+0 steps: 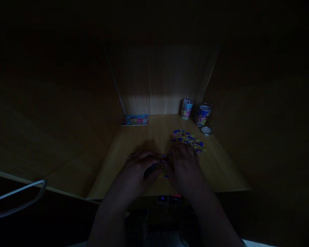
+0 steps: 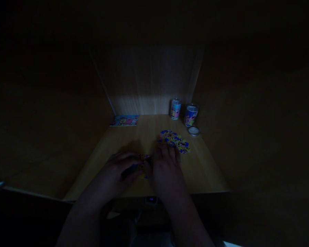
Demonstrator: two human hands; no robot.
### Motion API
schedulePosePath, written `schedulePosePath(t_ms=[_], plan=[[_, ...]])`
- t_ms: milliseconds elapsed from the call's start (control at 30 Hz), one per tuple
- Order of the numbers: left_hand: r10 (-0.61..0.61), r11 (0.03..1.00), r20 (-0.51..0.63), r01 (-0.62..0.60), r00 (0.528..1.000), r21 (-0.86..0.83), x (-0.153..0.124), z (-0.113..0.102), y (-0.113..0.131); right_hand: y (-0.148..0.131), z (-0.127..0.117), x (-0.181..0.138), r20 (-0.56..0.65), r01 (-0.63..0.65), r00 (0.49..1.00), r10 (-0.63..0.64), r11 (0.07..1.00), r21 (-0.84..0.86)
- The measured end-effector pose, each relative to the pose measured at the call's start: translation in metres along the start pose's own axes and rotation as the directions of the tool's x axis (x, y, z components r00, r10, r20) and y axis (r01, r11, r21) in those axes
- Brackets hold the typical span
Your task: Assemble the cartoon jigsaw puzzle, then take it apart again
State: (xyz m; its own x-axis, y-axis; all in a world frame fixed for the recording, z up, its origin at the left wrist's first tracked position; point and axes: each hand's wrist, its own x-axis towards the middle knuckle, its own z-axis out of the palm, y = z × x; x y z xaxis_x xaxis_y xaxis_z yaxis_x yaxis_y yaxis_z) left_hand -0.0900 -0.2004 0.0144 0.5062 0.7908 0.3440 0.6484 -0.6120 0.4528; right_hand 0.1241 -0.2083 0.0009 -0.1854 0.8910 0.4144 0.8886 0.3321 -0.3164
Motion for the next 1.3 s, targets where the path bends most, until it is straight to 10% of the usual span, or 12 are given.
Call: schedulePosePath(t_ms=[667, 1067, 1300], plan=[[0.013, 1.0, -0.001, -0.013, 1.0, 0.015, -0.006, -0.001, 0.0, 0.01, -0.004, 0.004, 0.043, 0.063, 0.995, -0.092, 0.892, 0.447], [-0.106, 0.985, -0.136, 0.123, 0.985, 0.123, -0.009, -0.001, 0.0, 0.007, 0.001, 0.003, -0.06, -0.048, 0.997, 0.043, 0.995, -0.089], [-0.107, 0.985, -0.122, 0.122, 0.987, 0.12, -0.01, -0.001, -0.001, 0.009, 0.004, 0.002, -0.015, -0.014, 1.0, 0.013, 0.995, -0.101]])
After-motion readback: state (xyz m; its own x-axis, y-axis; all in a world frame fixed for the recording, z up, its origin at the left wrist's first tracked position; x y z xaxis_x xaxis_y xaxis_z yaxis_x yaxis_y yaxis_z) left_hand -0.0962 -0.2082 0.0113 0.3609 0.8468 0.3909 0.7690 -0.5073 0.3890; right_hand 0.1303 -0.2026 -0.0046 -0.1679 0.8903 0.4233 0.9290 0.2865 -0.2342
